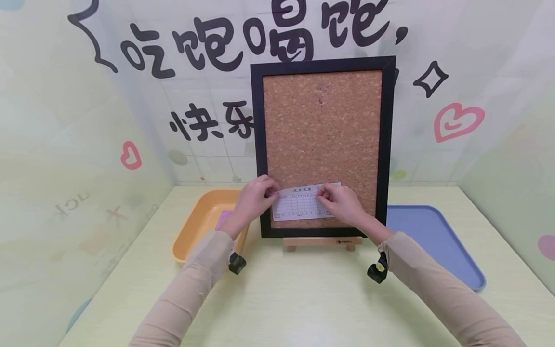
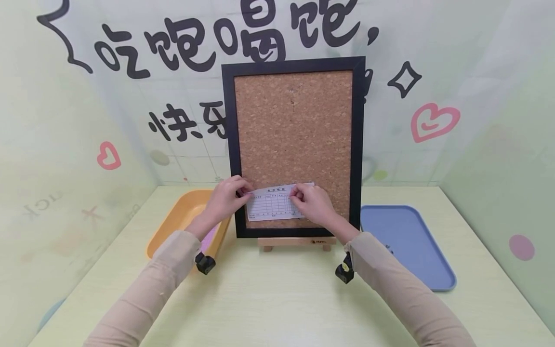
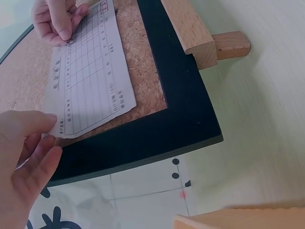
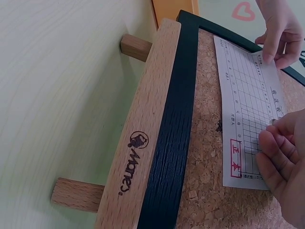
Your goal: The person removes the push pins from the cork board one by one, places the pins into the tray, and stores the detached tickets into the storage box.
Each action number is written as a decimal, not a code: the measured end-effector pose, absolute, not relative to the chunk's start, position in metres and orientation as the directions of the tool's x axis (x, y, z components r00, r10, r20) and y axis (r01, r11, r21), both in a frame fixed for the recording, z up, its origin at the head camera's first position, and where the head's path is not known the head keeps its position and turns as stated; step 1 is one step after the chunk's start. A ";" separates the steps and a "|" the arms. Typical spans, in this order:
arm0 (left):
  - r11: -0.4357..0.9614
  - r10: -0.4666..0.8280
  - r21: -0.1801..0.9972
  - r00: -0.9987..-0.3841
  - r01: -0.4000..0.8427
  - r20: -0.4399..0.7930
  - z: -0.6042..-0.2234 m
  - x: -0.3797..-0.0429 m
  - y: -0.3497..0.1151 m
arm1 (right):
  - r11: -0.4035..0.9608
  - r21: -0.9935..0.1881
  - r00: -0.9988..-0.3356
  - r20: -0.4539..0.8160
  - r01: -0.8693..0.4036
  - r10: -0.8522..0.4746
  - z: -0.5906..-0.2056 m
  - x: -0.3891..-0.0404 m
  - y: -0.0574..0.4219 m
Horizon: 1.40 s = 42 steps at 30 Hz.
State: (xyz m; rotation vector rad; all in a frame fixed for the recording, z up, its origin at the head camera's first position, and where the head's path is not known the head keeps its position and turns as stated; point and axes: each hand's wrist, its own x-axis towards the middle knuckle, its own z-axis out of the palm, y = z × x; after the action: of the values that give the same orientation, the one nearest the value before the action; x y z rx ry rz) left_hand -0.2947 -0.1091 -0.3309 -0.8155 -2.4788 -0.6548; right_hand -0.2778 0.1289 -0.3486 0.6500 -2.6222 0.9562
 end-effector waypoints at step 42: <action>0.600 0.351 0.647 -0.881 0.471 0.316 -0.331 -0.289 -0.124 | 0.669 -0.510 -0.838 0.391 -0.541 -0.381 -0.347 -0.261 0.150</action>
State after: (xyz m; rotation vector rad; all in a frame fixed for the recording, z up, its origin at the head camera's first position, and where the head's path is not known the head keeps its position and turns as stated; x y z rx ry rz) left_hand -0.2889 -0.1236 -0.3312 -0.6906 -2.6685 -1.1469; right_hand -0.2612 0.1499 -0.3474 0.7420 -2.6335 0.9241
